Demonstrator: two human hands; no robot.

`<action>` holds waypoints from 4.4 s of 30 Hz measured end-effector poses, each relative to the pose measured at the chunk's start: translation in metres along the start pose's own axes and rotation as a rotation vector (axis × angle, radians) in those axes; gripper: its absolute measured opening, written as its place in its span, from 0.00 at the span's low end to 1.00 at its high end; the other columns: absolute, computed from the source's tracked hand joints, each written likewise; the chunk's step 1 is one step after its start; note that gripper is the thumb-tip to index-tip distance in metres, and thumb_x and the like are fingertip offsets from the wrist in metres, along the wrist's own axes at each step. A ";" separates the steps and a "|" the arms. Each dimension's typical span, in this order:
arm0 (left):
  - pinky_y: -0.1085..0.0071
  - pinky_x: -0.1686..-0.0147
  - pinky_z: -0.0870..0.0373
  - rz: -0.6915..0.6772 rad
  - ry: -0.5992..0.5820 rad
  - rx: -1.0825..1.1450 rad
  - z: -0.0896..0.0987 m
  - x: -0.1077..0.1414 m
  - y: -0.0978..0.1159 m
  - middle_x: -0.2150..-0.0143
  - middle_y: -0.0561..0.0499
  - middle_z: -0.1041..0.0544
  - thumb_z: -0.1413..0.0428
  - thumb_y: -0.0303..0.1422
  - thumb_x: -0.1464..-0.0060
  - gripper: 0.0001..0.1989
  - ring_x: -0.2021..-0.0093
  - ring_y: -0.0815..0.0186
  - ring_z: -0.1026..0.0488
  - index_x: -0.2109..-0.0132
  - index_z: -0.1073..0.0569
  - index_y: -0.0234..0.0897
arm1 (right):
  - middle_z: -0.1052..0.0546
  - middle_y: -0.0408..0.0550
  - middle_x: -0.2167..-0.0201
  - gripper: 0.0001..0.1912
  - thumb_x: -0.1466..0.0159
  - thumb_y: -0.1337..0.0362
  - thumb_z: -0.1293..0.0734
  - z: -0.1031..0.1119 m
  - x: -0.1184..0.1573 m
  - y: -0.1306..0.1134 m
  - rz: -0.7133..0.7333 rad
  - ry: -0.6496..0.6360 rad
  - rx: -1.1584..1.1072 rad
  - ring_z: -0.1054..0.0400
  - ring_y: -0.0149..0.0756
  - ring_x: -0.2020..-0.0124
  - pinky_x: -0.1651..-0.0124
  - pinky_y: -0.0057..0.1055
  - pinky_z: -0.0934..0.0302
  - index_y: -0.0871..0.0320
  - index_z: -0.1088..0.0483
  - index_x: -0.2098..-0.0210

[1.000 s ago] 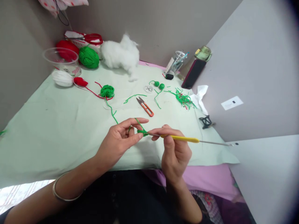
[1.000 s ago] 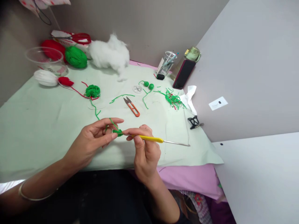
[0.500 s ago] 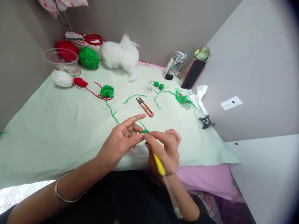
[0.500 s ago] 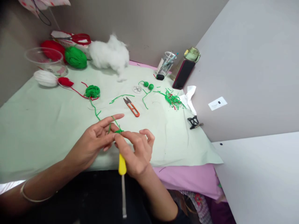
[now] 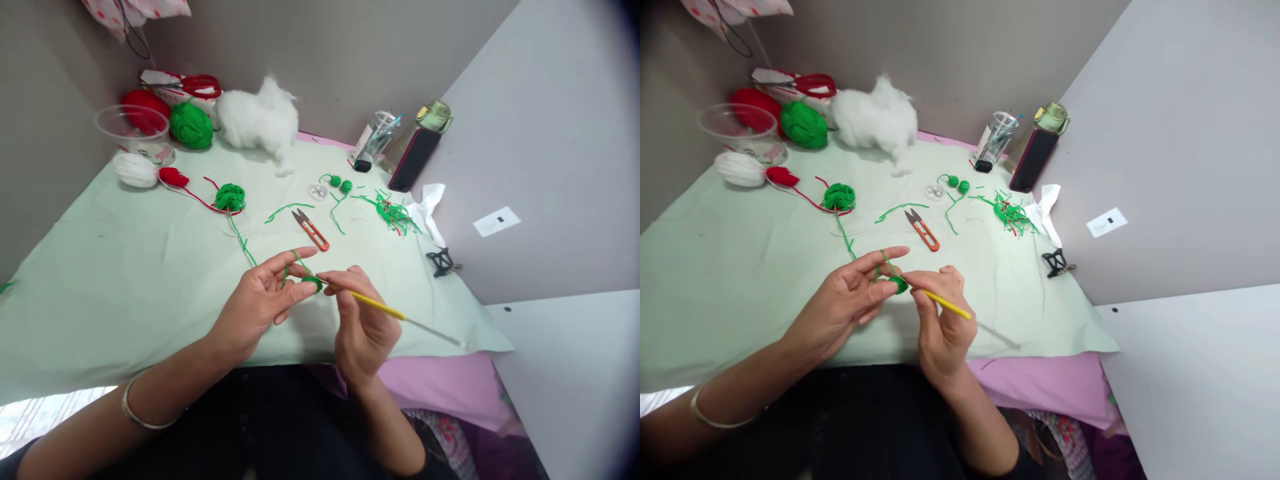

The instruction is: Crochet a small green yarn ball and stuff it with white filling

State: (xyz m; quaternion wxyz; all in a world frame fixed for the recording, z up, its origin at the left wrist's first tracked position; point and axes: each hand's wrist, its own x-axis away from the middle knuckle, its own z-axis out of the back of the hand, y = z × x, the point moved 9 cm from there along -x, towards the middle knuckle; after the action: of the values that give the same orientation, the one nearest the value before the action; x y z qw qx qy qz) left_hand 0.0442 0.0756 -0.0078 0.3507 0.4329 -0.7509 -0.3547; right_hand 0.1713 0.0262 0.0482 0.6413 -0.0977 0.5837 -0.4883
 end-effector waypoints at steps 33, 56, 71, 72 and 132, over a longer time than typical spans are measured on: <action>0.80 0.74 0.34 -0.096 0.069 -0.194 0.009 0.001 0.007 0.68 0.58 0.30 0.32 0.30 0.45 0.23 0.76 0.78 0.37 0.42 0.21 0.44 | 0.16 0.44 0.59 0.12 0.30 0.72 0.34 -0.010 0.008 -0.027 0.390 -0.035 0.422 0.23 0.32 0.63 0.40 0.44 0.42 0.51 0.24 0.52; 0.86 0.80 0.43 0.182 -0.068 0.288 0.003 -0.006 -0.014 0.73 0.60 0.40 0.33 0.28 0.44 0.13 0.79 0.82 0.56 0.51 0.15 0.35 | 0.17 0.44 0.64 0.11 0.28 0.68 0.37 0.013 -0.004 0.015 -0.099 0.084 -0.107 0.25 0.34 0.67 0.53 0.41 0.33 0.51 0.22 0.55; 0.76 0.72 0.37 0.011 -0.083 -0.151 0.006 0.000 -0.005 0.59 0.52 0.23 0.34 0.35 0.42 0.21 0.70 0.73 0.30 0.42 0.20 0.48 | 0.17 0.45 0.63 0.08 0.28 0.62 0.34 -0.004 -0.003 0.034 -0.321 -0.058 -0.374 0.27 0.31 0.69 0.62 0.33 0.30 0.52 0.21 0.58; 0.76 0.71 0.37 0.012 -0.085 -0.157 0.006 -0.001 -0.005 0.59 0.52 0.23 0.34 0.35 0.42 0.21 0.69 0.72 0.29 0.42 0.20 0.48 | 0.17 0.46 0.63 0.08 0.28 0.61 0.34 -0.003 -0.003 0.035 -0.328 -0.046 -0.375 0.27 0.31 0.69 0.62 0.34 0.30 0.53 0.21 0.58; 0.79 0.66 0.30 -0.002 -0.136 -0.102 0.003 -0.004 -0.007 0.61 0.55 0.25 0.34 0.33 0.42 0.16 0.69 0.76 0.27 0.46 0.18 0.49 | 0.18 0.44 0.62 0.09 0.28 0.62 0.34 -0.003 -0.003 0.035 -0.365 -0.007 -0.438 0.28 0.31 0.68 0.61 0.33 0.32 0.51 0.20 0.58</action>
State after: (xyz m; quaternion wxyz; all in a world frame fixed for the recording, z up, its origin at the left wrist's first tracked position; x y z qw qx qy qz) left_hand 0.0459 0.0776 -0.0165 0.3205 0.3901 -0.7533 -0.4214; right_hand 0.1875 0.0470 0.0249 0.5086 -0.3389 0.6459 -0.4575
